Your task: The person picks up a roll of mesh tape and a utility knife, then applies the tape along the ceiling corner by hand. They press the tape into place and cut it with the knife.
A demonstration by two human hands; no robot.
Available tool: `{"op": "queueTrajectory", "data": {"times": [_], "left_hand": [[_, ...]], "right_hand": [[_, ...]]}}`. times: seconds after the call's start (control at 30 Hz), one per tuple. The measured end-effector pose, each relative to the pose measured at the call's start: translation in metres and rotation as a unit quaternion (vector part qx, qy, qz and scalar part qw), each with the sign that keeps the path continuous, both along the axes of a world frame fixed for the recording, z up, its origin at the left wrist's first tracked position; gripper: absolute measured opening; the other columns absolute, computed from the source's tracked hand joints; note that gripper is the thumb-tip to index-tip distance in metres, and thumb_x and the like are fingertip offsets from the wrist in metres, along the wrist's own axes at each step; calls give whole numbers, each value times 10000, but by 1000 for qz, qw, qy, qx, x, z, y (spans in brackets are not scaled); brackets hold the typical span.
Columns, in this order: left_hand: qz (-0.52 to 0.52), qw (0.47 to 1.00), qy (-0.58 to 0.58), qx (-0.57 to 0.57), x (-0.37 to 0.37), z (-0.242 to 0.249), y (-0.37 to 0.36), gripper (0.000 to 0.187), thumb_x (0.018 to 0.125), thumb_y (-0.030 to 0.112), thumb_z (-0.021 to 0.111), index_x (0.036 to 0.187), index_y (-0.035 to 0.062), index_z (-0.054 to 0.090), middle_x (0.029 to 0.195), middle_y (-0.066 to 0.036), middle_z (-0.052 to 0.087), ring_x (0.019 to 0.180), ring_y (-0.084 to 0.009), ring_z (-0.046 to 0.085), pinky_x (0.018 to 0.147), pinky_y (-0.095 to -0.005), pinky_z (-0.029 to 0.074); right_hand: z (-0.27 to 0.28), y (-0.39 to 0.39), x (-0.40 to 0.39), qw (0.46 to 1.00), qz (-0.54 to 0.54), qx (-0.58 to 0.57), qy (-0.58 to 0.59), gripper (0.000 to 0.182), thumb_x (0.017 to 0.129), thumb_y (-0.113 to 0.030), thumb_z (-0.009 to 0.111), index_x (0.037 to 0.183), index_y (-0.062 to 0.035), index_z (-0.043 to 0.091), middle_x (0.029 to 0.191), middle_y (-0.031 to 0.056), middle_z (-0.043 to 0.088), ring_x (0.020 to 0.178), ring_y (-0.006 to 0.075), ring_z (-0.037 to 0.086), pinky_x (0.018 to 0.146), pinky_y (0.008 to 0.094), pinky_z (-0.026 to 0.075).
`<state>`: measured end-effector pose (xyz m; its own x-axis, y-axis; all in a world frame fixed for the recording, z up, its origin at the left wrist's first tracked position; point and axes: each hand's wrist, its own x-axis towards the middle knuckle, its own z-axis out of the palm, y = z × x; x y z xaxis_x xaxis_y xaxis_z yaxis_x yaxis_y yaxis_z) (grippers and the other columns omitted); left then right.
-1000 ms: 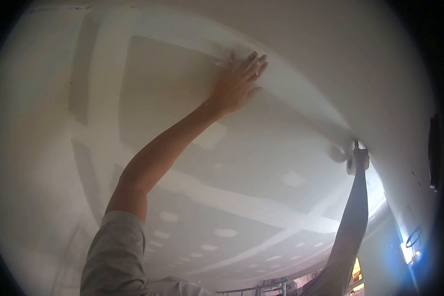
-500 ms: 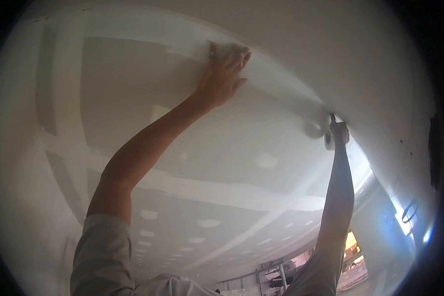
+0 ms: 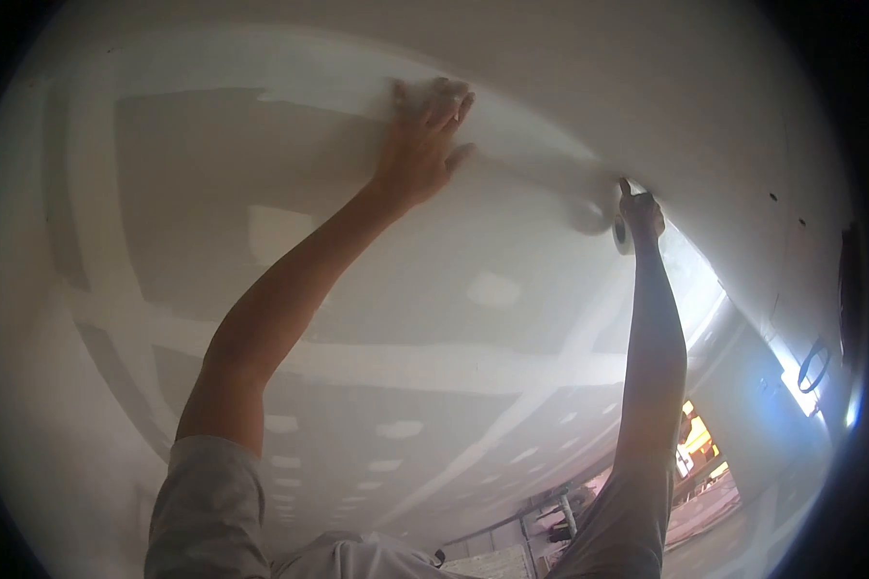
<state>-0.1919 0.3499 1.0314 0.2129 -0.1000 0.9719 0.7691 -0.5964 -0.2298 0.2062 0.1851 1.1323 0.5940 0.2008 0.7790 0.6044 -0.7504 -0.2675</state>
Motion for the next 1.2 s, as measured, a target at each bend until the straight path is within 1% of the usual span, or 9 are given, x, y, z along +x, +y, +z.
{"op": "queueTrajectory", "data": {"times": [0.27,0.33,0.43,0.57,0.87,0.93,1.0,1.03,1.2], "left_hand": [[-86,989,102,70,55,3,-8,665,1009,498,471,1547,130,338,1594,-2,322,1473,-210,286,1217,-603,206],[-17,994,100,35,59,11,-11,670,1007,492,480,1546,122,334,1609,2,306,1484,-198,266,1224,-583,205],[-17,997,68,37,63,4,-11,671,1005,480,488,1547,118,328,1608,2,311,1494,-190,246,1230,-571,197],[-47,988,134,60,88,-1,-12,683,1004,482,484,1554,115,314,1616,6,290,1500,-180,214,1231,-575,191],[3,991,116,65,107,11,-21,676,1008,484,478,1552,115,320,1618,2,295,1496,-168,236,1241,-547,186],[-36,982,167,81,115,11,-21,669,1003,453,512,1549,116,324,1607,0,315,1486,-179,259,1244,-521,201],[-62,978,174,96,124,15,-15,663,1001,433,526,1546,111,327,1595,-11,337,1478,-185,277,1245,-512,206],[-88,975,174,109,131,18,-10,658,1000,413,539,1543,105,330,1583,-21,359,1470,-192,295,1245,-503,211],[-116,971,176,109,140,20,-18,660,998,407,543,1537,87,336,1561,-59,394,1452,-207,334,1244,-486,221]], "right_hand": [[-4,3,-15,1000,12,0,-1,833,908,-779,388,1217,-61,678,1226,180,685,1145,351,662,960,476,521],[-2,3,-19,1000,17,5,15,823,908,-771,407,1220,-58,673,1226,181,684,1142,352,661,951,478,524],[-8,8,-18,999,19,33,-20,813,908,-764,417,1220,-58,672,1233,179,681,1142,346,661,943,475,524],[-5,8,-23,999,36,10,9,846,899,-777,417,1228,-37,659,1260,178,667,1157,332,654,953,459,518],[-13,9,-36,996,68,42,-25,769,915,-723,450,1224,-52,665,1221,166,689,1134,318,667,957,447,508],[-18,15,-35,997,41,54,-40,727,920,-713,452,1182,-77,687,1156,151,712,1101,317,678,932,455,519],[-19,10,-42,993,91,64,-42,669,930,-695,455,1104,-104,714,1089,127,730,1046,312,692,881,453,536],[-19,21,-38,995,47,70,-61,632,933,-685,463,1034,-119,727,1020,110,740,995,307,701,842,447,543],[-22,19,-37,996,67,50,-42,656,951,-680,424,1067,-103,713,1037,120,733,999,309,702,834,440,544]]}}
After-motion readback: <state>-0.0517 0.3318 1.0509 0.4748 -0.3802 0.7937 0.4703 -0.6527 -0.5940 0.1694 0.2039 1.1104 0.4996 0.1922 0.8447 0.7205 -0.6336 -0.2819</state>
